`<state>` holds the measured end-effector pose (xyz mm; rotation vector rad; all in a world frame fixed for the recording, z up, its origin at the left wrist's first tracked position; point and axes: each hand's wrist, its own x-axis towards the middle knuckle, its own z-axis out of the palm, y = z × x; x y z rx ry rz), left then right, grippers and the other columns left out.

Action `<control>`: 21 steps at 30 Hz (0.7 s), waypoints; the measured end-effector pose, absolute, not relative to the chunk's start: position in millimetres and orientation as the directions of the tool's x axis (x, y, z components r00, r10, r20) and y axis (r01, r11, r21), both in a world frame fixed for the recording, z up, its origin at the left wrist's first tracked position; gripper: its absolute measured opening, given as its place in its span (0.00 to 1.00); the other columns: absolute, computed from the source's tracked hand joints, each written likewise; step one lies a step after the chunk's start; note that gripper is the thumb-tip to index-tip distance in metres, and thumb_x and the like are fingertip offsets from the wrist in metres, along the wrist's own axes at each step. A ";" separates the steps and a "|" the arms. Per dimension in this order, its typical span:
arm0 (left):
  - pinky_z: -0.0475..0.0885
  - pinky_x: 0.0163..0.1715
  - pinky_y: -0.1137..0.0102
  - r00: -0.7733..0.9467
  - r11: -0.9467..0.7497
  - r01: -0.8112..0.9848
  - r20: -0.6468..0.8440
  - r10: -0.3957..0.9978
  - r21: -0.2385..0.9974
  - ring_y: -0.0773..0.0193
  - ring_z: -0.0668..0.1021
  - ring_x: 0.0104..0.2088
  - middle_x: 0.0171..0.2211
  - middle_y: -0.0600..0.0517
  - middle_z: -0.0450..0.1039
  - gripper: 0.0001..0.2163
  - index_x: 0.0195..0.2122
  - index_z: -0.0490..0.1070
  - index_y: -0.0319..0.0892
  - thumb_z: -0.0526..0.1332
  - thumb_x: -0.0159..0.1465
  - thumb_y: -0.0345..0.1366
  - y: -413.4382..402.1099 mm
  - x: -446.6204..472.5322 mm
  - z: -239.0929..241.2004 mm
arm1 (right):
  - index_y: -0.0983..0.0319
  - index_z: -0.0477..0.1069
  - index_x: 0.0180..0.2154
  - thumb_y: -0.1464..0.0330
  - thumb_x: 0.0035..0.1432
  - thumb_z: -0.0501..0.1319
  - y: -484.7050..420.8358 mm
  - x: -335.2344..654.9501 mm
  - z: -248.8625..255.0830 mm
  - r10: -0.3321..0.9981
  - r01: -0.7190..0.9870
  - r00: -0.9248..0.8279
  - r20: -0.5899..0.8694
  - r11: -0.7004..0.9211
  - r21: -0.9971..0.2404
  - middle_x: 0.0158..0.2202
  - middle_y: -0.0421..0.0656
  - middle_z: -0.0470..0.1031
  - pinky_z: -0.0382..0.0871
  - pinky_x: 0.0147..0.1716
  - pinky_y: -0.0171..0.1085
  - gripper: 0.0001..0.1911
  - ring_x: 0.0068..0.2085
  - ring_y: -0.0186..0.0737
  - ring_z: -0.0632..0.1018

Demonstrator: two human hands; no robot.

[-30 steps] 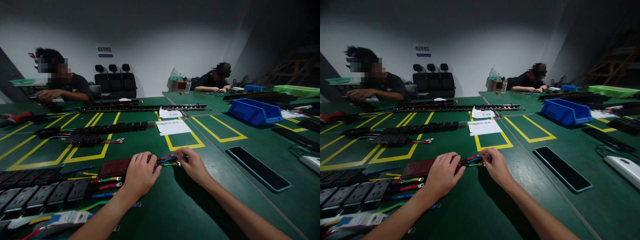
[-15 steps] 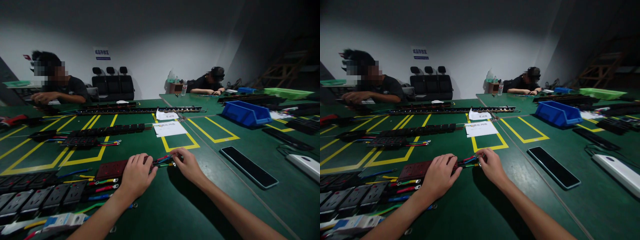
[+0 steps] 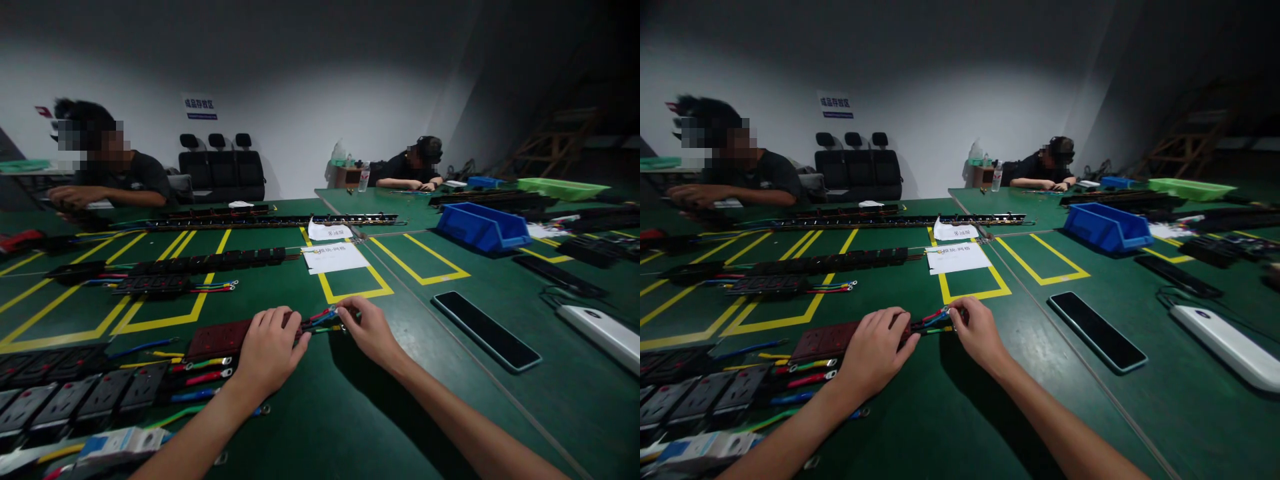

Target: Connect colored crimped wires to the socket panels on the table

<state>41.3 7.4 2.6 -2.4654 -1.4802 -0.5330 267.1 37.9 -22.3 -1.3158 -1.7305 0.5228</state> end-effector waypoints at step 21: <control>0.70 0.50 0.53 0.439 -0.469 0.883 0.385 0.812 -0.016 0.49 0.75 0.50 0.49 0.42 0.74 0.14 0.49 0.72 0.41 0.55 0.70 0.43 7.9 40.9 3.3 | 0.59 0.75 0.34 0.66 0.64 0.59 38.8 273.8 -24.5 0.925 0.811 -0.099 0.366 0.288 -0.509 0.34 0.44 0.75 0.64 0.39 0.39 0.08 0.38 0.43 0.74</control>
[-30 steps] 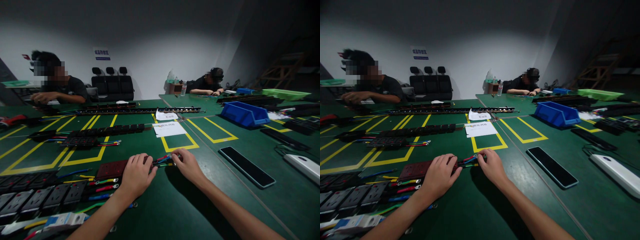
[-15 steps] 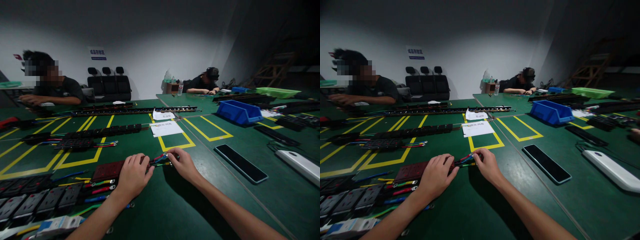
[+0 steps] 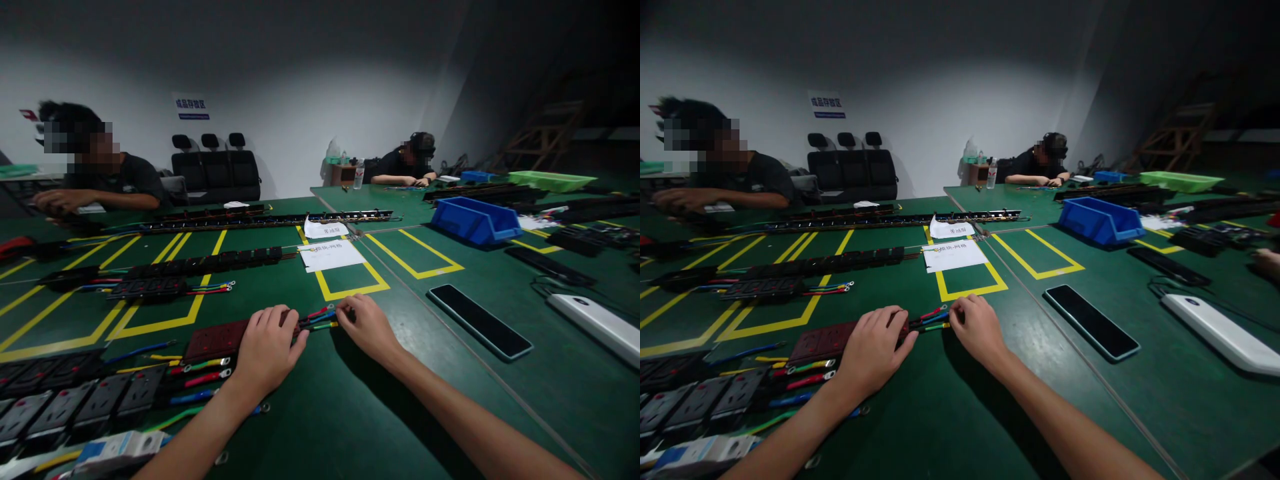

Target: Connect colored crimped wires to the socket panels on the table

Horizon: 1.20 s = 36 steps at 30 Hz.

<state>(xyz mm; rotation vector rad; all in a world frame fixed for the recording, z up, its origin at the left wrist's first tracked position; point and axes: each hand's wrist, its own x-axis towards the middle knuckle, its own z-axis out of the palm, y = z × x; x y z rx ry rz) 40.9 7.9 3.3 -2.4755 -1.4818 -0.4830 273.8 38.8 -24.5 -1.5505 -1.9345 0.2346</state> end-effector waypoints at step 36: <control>0.70 0.49 0.54 0.435 -0.474 0.881 0.404 0.805 -0.005 0.50 0.75 0.48 0.47 0.43 0.74 0.13 0.49 0.72 0.42 0.56 0.70 0.44 8.7 40.4 2.6 | 0.59 0.74 0.30 0.69 0.60 0.60 38.9 273.9 -29.3 0.905 0.793 -0.095 0.414 0.321 -0.517 0.30 0.42 0.75 0.63 0.36 0.39 0.07 0.35 0.42 0.74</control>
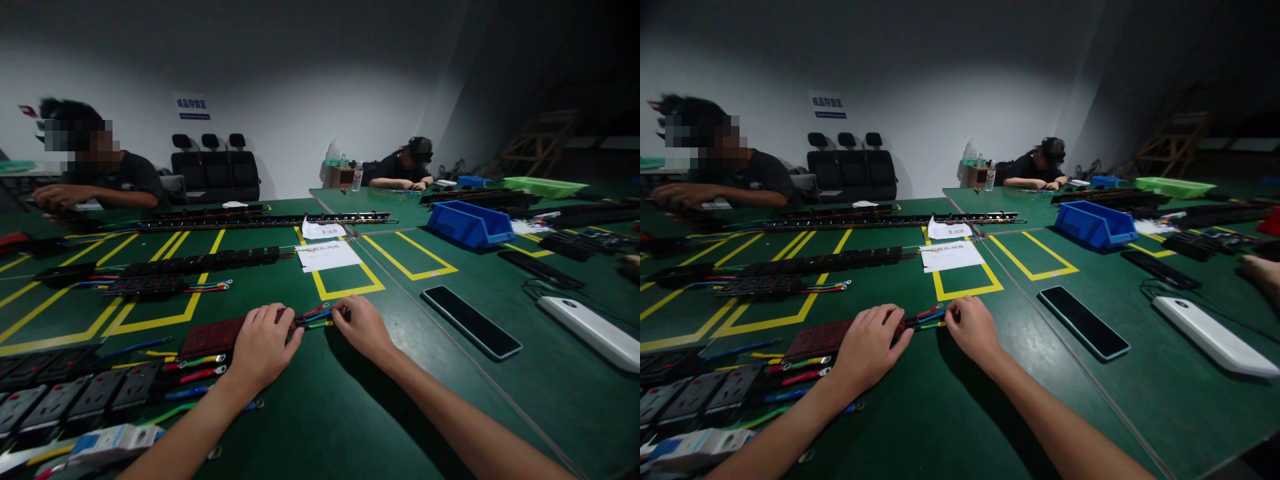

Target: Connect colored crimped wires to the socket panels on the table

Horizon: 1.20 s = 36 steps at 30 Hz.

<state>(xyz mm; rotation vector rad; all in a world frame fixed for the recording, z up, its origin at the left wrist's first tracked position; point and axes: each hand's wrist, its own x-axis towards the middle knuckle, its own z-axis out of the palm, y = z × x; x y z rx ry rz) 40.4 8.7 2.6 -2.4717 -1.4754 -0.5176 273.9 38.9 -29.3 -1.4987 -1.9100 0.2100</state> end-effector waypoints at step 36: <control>0.71 0.48 0.53 0.438 -0.475 0.880 0.388 0.811 0.001 0.50 0.76 0.48 0.48 0.42 0.74 0.14 0.49 0.72 0.41 0.55 0.70 0.43 9.3 40.8 5.8 | 0.60 0.78 0.32 0.73 0.58 0.59 31.5 271.7 -17.9 0.920 0.795 -0.108 0.378 0.308 -0.523 0.30 0.43 0.76 0.63 0.35 0.37 0.09 0.34 0.41 0.75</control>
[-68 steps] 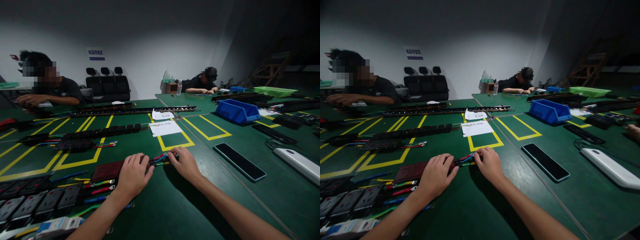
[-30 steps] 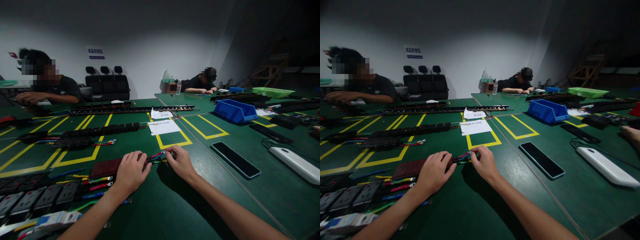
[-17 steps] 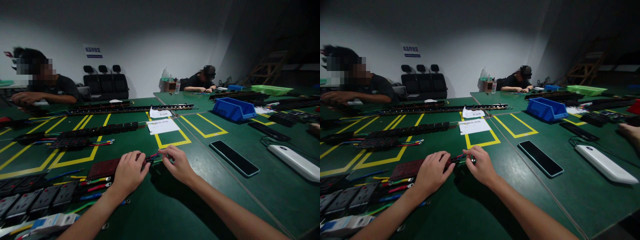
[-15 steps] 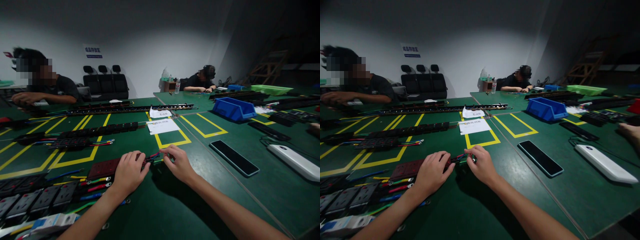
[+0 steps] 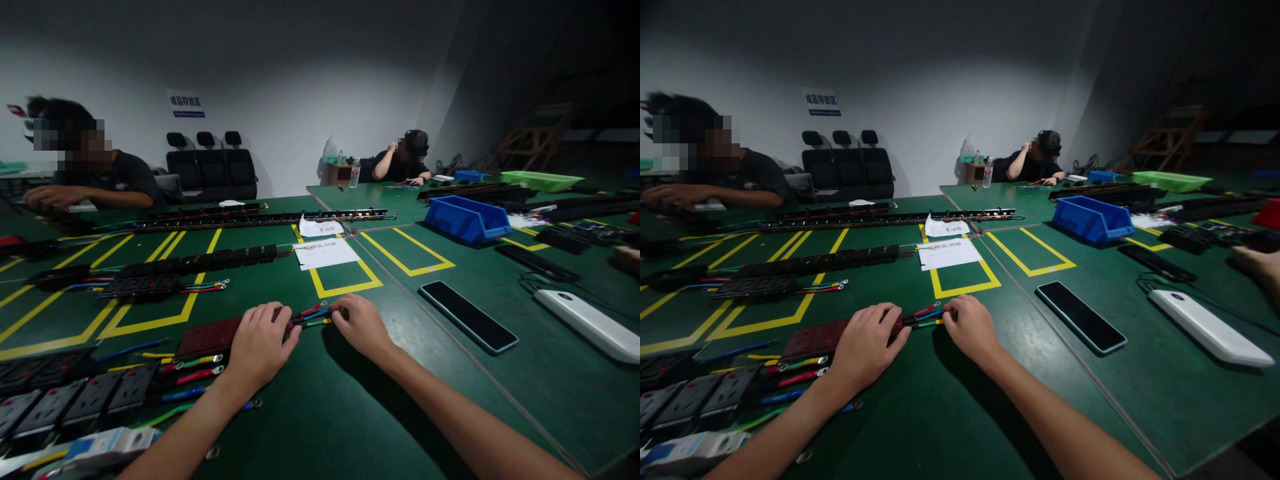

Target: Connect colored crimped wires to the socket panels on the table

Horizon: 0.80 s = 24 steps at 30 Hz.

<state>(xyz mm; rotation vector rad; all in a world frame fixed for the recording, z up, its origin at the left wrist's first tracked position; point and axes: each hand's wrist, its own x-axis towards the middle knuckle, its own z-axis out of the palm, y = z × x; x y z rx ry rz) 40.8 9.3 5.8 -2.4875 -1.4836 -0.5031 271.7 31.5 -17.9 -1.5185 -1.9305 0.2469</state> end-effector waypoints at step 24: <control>0.70 0.48 0.53 0.439 -0.483 0.875 0.406 0.802 0.009 0.49 0.76 0.48 0.47 0.42 0.74 0.13 0.48 0.72 0.42 0.56 0.70 0.43 9.2 41.8 4.5 | 0.60 0.79 0.44 0.73 0.62 0.55 17.6 261.2 -0.4 0.808 0.450 -0.206 0.552 0.580 -0.680 0.32 0.42 0.72 0.66 0.32 0.35 0.15 0.32 0.36 0.73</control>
